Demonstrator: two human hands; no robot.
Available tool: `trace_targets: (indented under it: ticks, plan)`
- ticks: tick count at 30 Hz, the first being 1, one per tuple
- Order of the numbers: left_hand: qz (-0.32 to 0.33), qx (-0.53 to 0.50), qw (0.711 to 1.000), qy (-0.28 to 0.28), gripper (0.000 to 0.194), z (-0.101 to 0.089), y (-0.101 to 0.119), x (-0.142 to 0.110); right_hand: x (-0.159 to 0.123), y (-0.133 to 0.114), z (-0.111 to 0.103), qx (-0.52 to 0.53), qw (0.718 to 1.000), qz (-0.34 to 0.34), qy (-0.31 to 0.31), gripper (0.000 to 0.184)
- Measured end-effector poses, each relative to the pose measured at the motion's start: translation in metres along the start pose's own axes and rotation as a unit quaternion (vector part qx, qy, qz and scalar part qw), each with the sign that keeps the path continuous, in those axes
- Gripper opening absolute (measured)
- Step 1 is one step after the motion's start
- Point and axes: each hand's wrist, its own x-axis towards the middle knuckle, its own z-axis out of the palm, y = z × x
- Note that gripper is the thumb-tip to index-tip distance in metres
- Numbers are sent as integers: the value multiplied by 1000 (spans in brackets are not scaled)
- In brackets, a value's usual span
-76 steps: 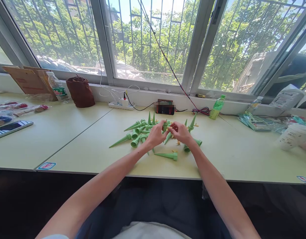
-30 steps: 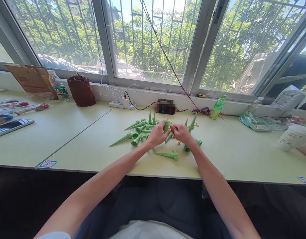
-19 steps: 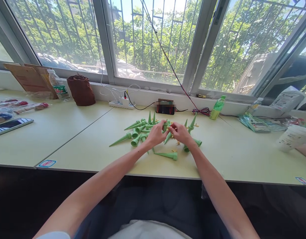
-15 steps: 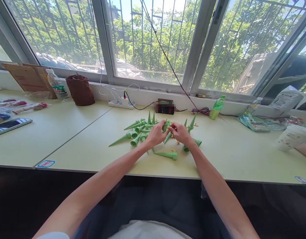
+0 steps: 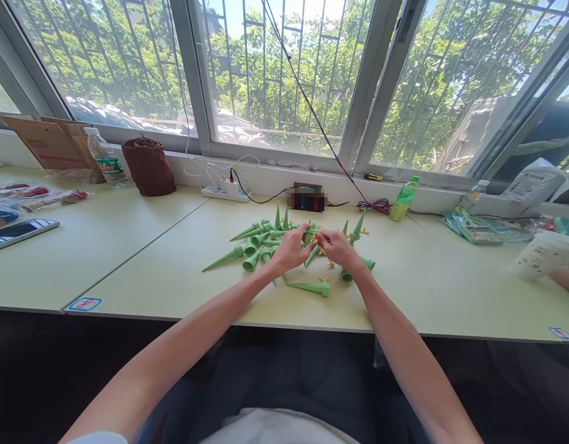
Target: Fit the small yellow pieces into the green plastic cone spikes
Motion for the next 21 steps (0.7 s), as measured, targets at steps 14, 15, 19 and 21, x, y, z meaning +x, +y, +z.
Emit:
trace_targets:
  ticks: [14, 15, 19, 21]
  plan:
    - [11, 21, 1000, 0, 40, 0, -1, -1, -1, 2, 1, 7, 1000, -6, -9, 32]
    - [9, 21, 1000, -3, 40, 0, 0, -1, -1, 2, 1, 9, 1000, -6, -10, 33]
    - [2, 11, 1000, -9, 42, 0, -1, 0, -1, 4, 1, 15, 1000, -5, -18, 36]
    - [1, 4, 1000, -11, 42, 0, -1, 0, -1, 4, 1, 17, 1000, -3, -20, 37]
